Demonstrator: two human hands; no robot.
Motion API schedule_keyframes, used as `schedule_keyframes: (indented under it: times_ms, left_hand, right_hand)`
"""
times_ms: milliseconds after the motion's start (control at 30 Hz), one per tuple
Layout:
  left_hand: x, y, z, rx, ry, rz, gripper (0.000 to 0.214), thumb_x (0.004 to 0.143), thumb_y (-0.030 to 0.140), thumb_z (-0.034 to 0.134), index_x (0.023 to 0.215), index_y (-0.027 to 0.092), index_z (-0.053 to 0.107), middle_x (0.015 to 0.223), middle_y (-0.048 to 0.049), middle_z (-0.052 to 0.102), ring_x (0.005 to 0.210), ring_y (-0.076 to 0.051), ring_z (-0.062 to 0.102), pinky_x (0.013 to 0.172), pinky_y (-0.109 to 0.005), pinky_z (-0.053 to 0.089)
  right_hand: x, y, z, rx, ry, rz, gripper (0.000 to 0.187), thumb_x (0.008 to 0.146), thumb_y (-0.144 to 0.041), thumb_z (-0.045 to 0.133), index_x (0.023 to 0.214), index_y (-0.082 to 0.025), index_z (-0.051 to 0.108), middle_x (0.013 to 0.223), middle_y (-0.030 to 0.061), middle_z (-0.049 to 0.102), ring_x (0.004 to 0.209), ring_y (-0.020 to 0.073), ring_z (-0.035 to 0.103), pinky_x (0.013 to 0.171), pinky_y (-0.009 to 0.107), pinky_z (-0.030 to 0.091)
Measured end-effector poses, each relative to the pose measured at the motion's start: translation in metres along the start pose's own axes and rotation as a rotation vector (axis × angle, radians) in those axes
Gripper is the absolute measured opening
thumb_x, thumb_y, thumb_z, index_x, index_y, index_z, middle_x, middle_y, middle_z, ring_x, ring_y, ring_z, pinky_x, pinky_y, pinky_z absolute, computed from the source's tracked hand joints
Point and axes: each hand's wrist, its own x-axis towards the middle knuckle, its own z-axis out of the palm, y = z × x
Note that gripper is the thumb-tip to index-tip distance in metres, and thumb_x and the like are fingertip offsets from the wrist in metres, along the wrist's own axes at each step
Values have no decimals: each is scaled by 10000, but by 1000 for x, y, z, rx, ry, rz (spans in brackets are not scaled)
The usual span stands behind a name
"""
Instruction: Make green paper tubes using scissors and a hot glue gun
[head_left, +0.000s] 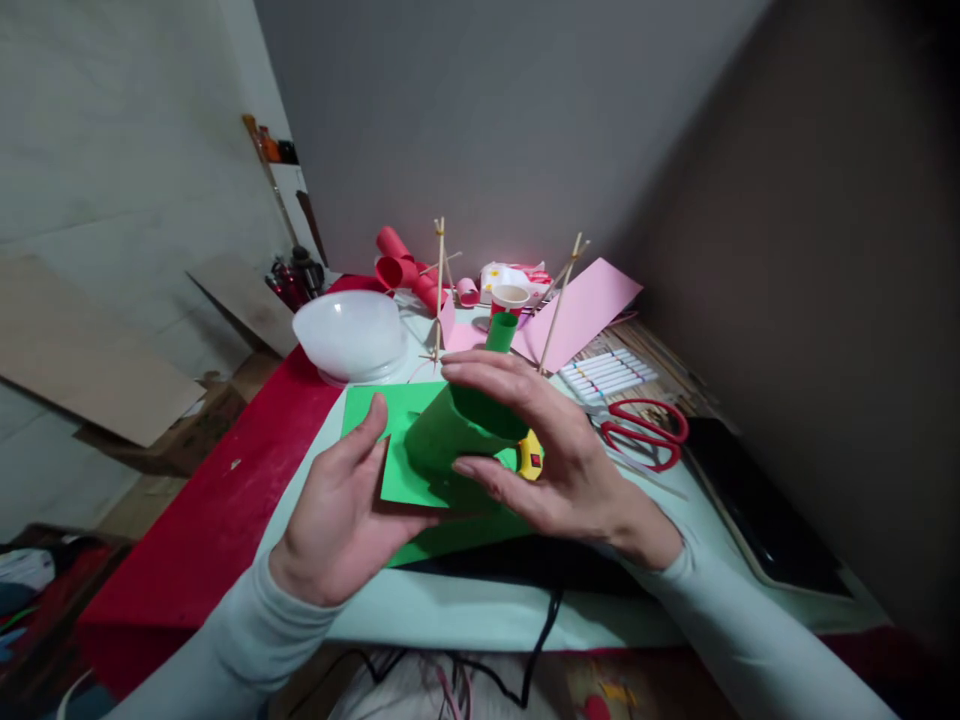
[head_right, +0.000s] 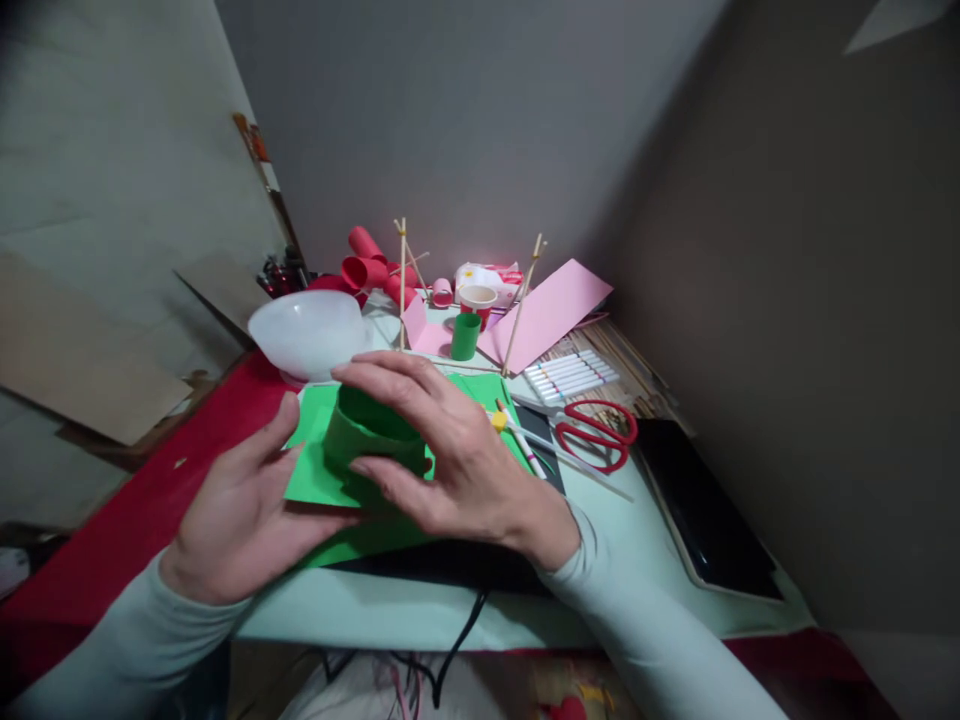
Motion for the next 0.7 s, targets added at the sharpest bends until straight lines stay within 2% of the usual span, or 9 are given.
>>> schedule_keyframes:
  times_ms: [100,200,333,467,567,633,700]
  left_hand:
    - [9,-7,14,-79,59,30,357,990,505,557,1039,232,781,944,-66,821,1077,-312,752,930,-474,626]
    - [16,-14,25,-98,129,49,391,1039,410,479,971,193,797,974,-94,819,1053,-291,758,933,-439,630]
    - [20,-25,28,-38,219,104,295,1008,350,561,951,213,815,1004,-81,819,1071,-288,754,931,-409,636]
    - [19,-31,24,-19,310,123,303,1014,382,555,1124,235,796,1092,-73,813,1152,-313,730,946,-418,634]
    - [15,-35,21,-1,288,157,422,983,468,601,1338,263,701,1223,-79,781,1247,-350,684,982,-443,622]
    - [11,-38,20,11,260,199,539,943,506,657,1443,310,616,1287,-71,758,1288,-366,659,1005,-454,614]
    - [6,-42,19,-8,204,218,606,925,543,664,1497,373,550,1321,-58,745,1298,-375,655,1010,-473,614]
  right_hand:
    - [-8,0,-7,-40,-42,-23,523,955,-220,675,1445,-111,530,1473,232,548,1415,246,519,1190,430,446]
    - [-17,1,-11,-89,-65,-27,521,973,-209,642,1471,-167,498,1523,221,507,1445,251,494,1177,459,467]
    - [-25,4,-10,-130,-30,-62,554,964,-175,622,1491,-237,465,1594,203,448,1484,270,462,1172,507,480]
    - [-30,8,-8,-117,-8,-127,580,902,-125,598,1466,-214,500,1640,201,380,1440,312,515,1124,524,529]
    - [-33,1,-7,-223,37,-222,490,868,-101,620,1348,-195,603,1586,188,443,1388,310,560,1109,491,548]
    - [-38,-9,-5,-293,79,-205,409,869,-116,658,1251,-261,662,1528,134,519,1342,284,599,1095,457,566]
    - [-47,-20,-2,-303,63,-116,401,849,-182,713,1191,-390,685,1484,48,578,1298,300,628,1055,494,595]
